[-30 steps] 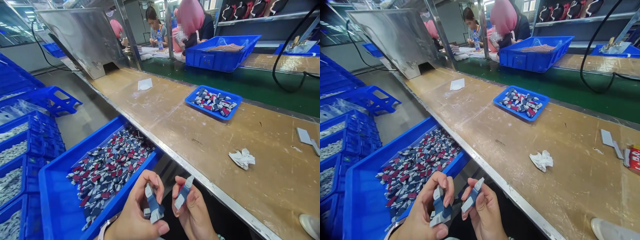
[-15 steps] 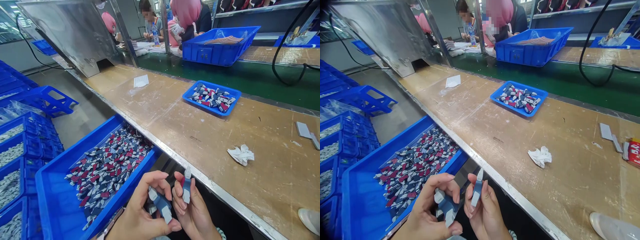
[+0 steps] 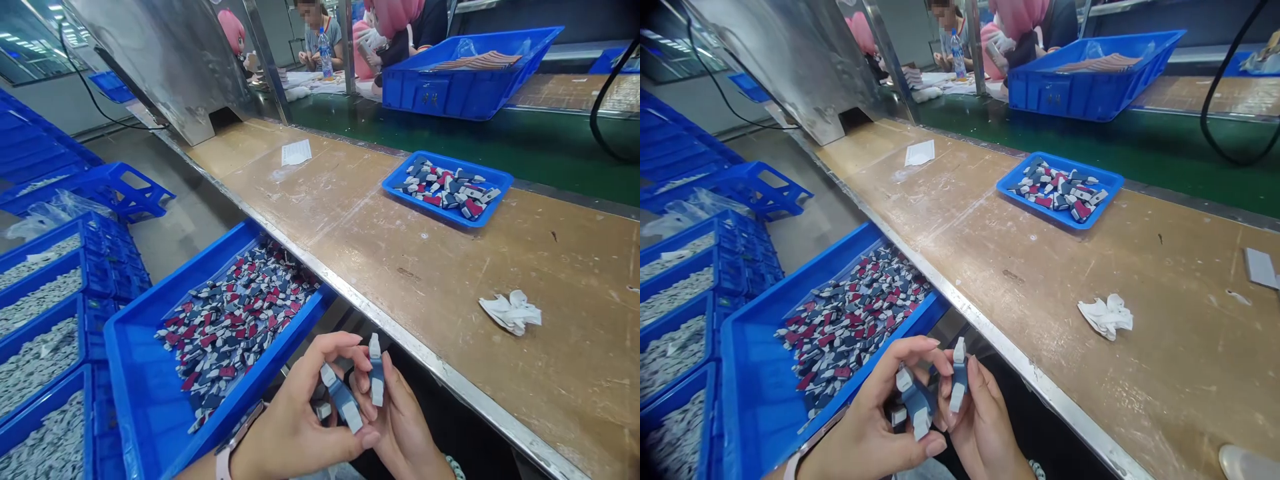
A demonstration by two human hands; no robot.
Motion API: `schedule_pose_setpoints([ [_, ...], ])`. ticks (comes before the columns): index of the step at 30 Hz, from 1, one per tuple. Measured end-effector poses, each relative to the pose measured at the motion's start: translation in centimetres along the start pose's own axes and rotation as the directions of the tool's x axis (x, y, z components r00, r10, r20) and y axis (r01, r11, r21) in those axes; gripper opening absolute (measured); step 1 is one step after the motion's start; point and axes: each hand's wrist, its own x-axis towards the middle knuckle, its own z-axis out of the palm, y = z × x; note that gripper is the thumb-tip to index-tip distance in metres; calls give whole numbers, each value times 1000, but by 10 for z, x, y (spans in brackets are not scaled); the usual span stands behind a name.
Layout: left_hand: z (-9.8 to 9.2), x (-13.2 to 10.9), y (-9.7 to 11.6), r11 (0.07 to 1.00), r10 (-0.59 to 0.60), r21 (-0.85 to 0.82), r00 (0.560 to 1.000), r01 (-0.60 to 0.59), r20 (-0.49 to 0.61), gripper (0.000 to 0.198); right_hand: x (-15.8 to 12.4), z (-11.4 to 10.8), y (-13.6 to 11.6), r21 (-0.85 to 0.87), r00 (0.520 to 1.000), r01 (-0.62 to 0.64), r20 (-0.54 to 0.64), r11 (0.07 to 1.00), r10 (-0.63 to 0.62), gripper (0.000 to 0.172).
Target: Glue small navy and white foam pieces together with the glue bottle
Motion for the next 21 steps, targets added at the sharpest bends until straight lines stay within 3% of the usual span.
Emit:
schedule_pose_setpoints([
  [5,-1,-3,-7,975,20,221,996,0,-88,77,-1,3,0,21,1000,-19,9,1000,19,40],
  [8,-4,-5,-11,956,6,293,996,20,-86,75,0,1,3,9,1000,3,29,1000,-3,35],
  [12,-9,-4,-8,889,-45,456,999,41,0,84,-1,-5,7,-64,999,31,16,997,-30,33],
  [17,-16,4,-5,691,-185,722,973,31,135,84,-2,-10,11,-169,996,-76,34,983,83,50],
  [19,-19,7,-8,656,-168,755,974,-7,155,88,0,-14,13,-174,993,-105,35,979,113,53],
  [21,-21,8,-12,678,-106,734,981,-49,164,95,2,-18,15,-148,990,-128,42,981,135,50],
])
